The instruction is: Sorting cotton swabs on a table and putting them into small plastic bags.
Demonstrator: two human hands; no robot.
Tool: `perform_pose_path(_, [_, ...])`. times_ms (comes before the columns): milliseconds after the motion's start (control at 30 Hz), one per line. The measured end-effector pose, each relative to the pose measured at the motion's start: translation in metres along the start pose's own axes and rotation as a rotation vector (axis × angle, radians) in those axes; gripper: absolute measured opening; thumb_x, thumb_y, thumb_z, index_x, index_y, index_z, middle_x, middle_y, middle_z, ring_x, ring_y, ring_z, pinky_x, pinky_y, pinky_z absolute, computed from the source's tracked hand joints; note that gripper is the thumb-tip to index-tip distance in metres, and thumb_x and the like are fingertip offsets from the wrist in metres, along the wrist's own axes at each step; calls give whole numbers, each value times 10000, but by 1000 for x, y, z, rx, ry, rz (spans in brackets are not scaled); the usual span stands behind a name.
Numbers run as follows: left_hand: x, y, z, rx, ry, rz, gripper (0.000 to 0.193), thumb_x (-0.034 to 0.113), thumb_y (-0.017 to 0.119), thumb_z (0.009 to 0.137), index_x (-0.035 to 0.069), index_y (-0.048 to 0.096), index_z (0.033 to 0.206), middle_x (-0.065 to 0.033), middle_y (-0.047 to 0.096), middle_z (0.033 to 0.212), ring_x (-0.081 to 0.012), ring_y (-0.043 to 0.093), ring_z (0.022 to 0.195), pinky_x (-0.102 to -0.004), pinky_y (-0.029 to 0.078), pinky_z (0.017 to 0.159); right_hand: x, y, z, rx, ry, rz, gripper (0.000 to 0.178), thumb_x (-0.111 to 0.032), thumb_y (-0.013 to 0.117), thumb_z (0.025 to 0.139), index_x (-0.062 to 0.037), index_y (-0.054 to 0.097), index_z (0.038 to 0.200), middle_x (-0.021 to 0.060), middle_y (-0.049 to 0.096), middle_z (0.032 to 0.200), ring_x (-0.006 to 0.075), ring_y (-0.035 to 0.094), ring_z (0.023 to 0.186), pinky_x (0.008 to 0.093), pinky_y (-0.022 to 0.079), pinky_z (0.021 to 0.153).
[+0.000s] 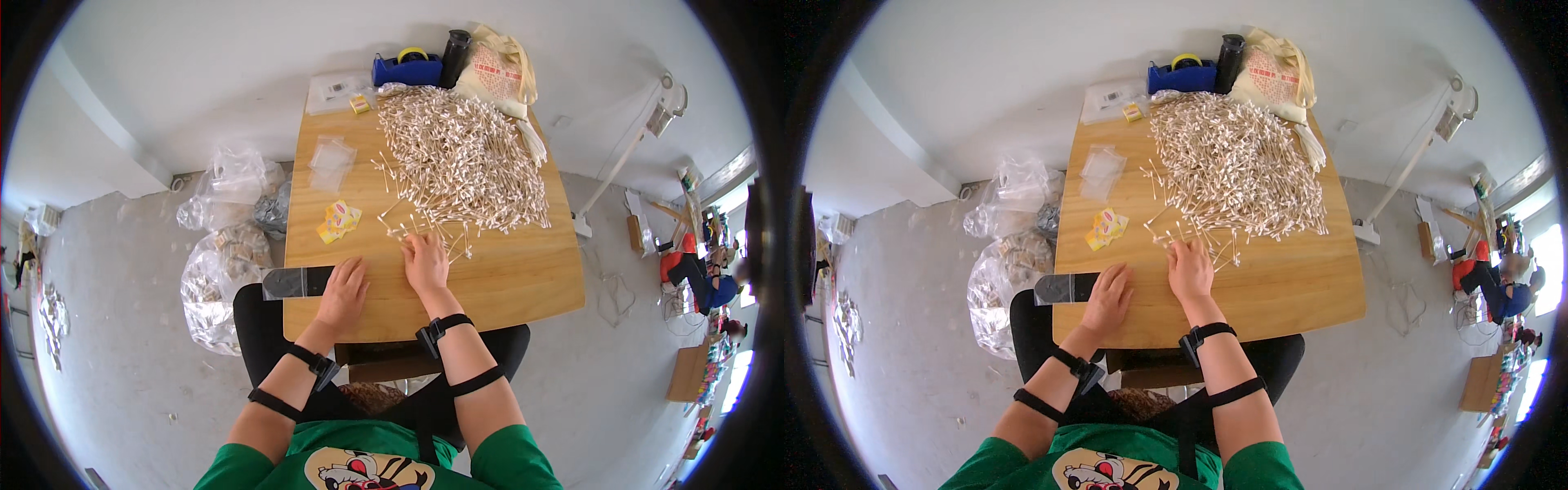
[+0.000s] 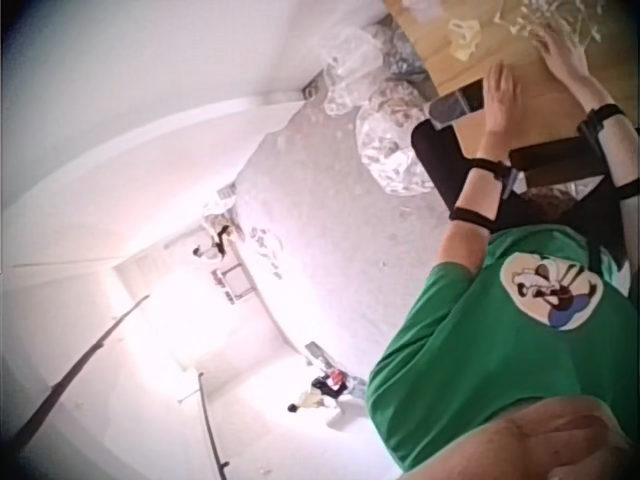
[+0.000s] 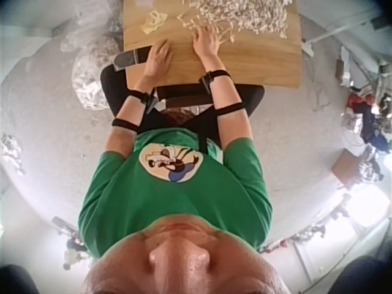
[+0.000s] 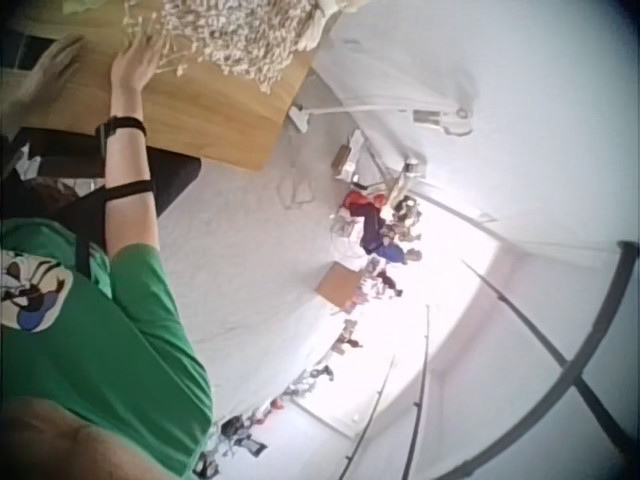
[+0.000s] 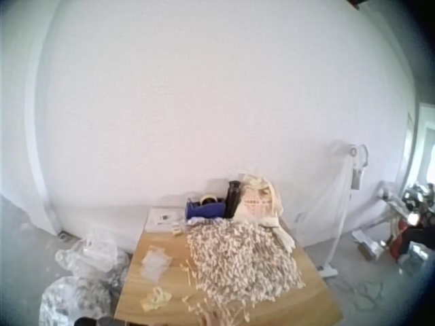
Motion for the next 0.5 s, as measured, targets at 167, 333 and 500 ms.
perform_pose_path(167, [-11,15,46,-44,47,86,462,35,611,830,34,531,1285,-151,514,1344,-352,454,1287,-459,358,1106,2,0,-24,-11,-83,60,65,-105,686,810,-78,642,848,113,578,882,333,590,846,432,495,720])
perform_pose_path(333, [-27,33,60,-153,130,206,486,29,577,840,78,526,1322,-94,503,1385,-292,404,1356,-466,308,1148,-8,-14,-46,-65,-130,182,51,-107,693,798,-79,652,807,105,579,815,329,587,817,423,490,714])
perform_pose_path(500, [-14,31,63,-189,118,285,371,70,544,847,80,589,1215,-85,549,1263,-266,450,1302,-459,322,1140,4,-17,-49,-76,-69,317,34,-82,706,798,-66,690,823,94,607,801,315,609,764,401,492,668])
Point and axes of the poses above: each hand's wrist, its own z-axis towards the middle knuckle, its own y-axis out of the palm, x = y × z, the point moved 3 cm from there along z, towards the middle knuckle
